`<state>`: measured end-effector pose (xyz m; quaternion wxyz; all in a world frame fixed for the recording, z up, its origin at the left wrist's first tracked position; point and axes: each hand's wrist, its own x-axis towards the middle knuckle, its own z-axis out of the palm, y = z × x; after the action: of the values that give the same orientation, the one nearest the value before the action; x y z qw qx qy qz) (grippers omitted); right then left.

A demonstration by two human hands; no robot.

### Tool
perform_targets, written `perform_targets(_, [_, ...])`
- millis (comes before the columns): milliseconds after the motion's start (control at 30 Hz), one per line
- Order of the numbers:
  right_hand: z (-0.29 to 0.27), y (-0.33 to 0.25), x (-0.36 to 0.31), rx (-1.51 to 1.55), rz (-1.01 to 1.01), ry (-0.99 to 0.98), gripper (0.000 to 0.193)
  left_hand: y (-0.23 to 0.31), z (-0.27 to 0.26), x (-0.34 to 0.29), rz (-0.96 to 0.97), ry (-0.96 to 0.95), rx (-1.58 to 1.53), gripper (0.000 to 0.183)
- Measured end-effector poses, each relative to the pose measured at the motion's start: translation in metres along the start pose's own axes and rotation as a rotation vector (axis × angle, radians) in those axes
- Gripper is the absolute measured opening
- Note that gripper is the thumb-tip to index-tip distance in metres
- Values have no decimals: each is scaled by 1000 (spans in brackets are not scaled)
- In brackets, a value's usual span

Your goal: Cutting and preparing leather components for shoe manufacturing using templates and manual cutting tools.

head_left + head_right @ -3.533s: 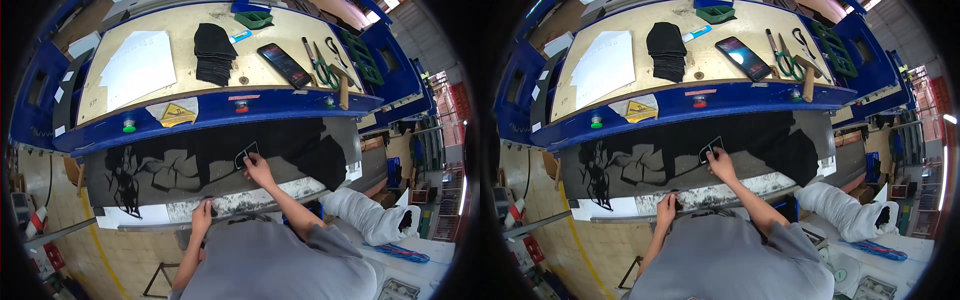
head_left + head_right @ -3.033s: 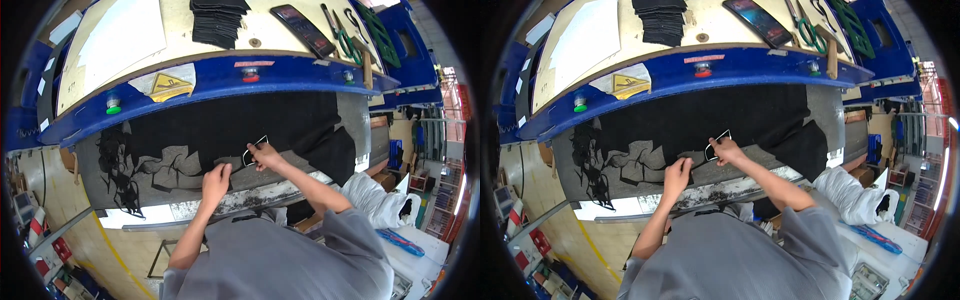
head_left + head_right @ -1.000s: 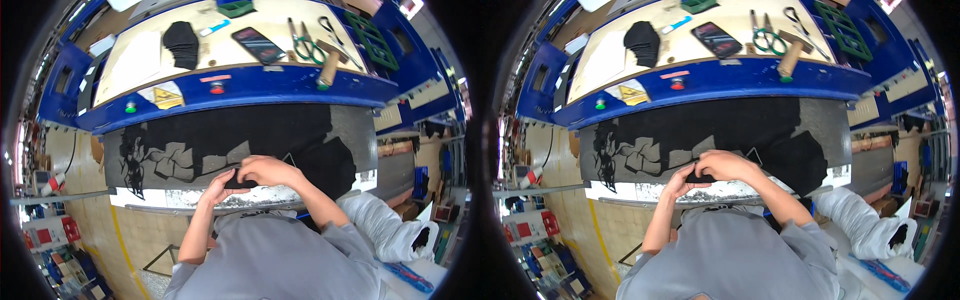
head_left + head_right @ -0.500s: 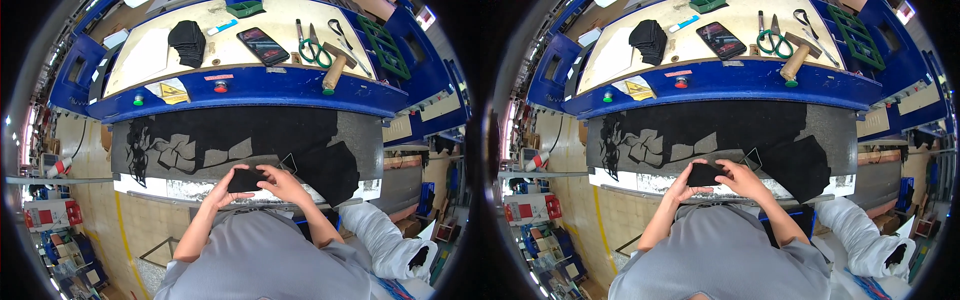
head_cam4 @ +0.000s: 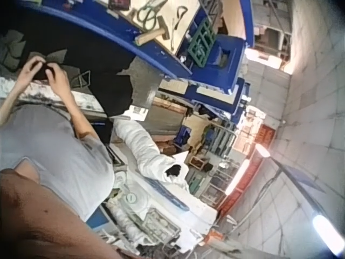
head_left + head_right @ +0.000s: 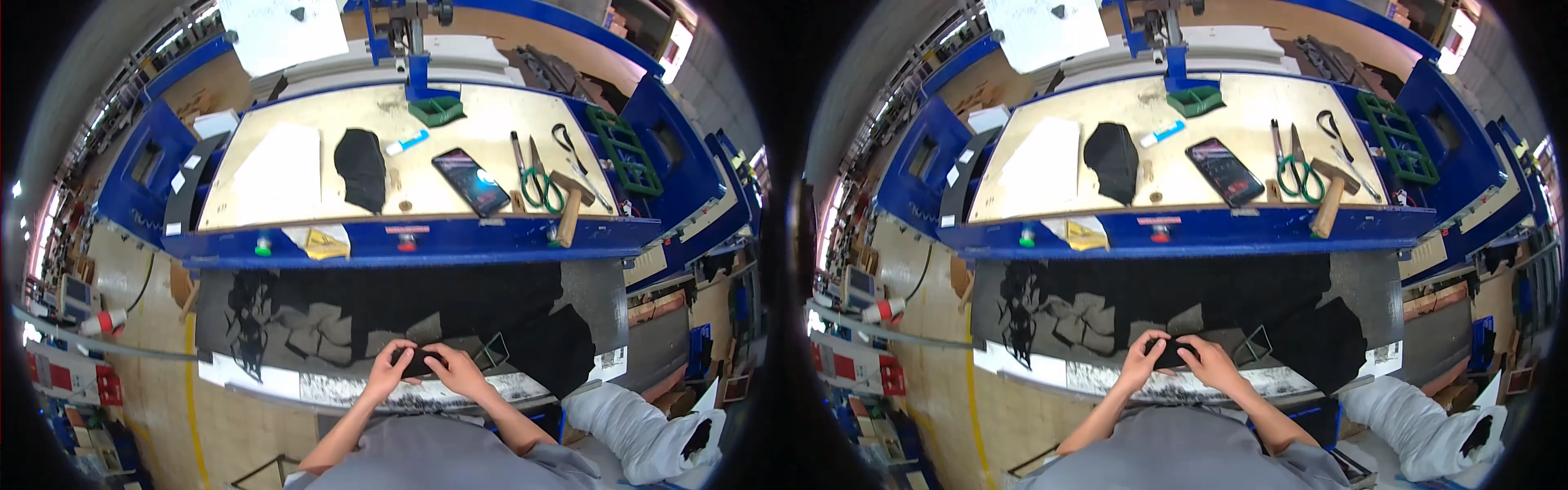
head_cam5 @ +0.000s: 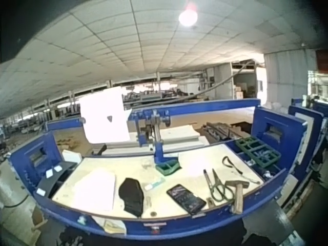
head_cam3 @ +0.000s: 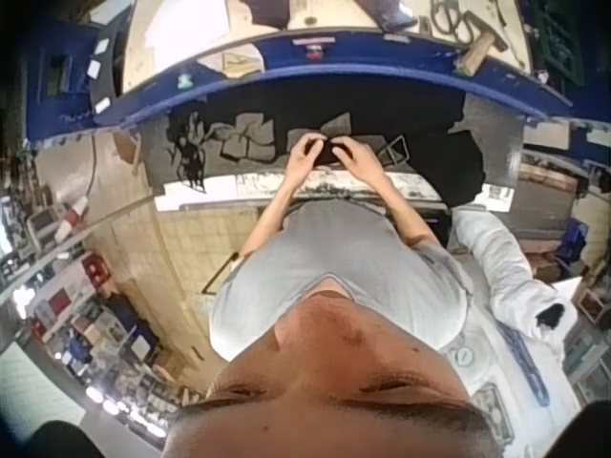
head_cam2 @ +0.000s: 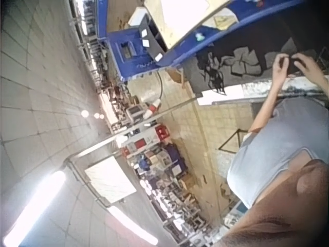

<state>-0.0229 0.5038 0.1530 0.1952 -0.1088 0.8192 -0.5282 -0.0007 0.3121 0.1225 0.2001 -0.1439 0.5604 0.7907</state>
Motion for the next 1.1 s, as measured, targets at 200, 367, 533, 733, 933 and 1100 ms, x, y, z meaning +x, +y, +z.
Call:
perform_targets(200, [-20,-78,80,13,-101,144,16,117,-26,38,225,-107,180,29])
perform_targets(367, [-84,-218,167,-274,-390,308,21,235,-42,80,364,-311,287,32])
perform_targets(533, [-114,-277,277,-450,-396,257,27,288,-16,114,333,-295,93,60])
perform_targets(733, [-115,-234,325,-519,-401,262,32,269,-1,122,186,-390,-30,61])
perform_targets(933, [-122,-226,312,-683,-768,527,53,196,-41,84,214,-370,90,46])
perform_targets(1100, [-81,-171,170,-234,-547,635,29,-8,-138,33,557,176,1066,35])
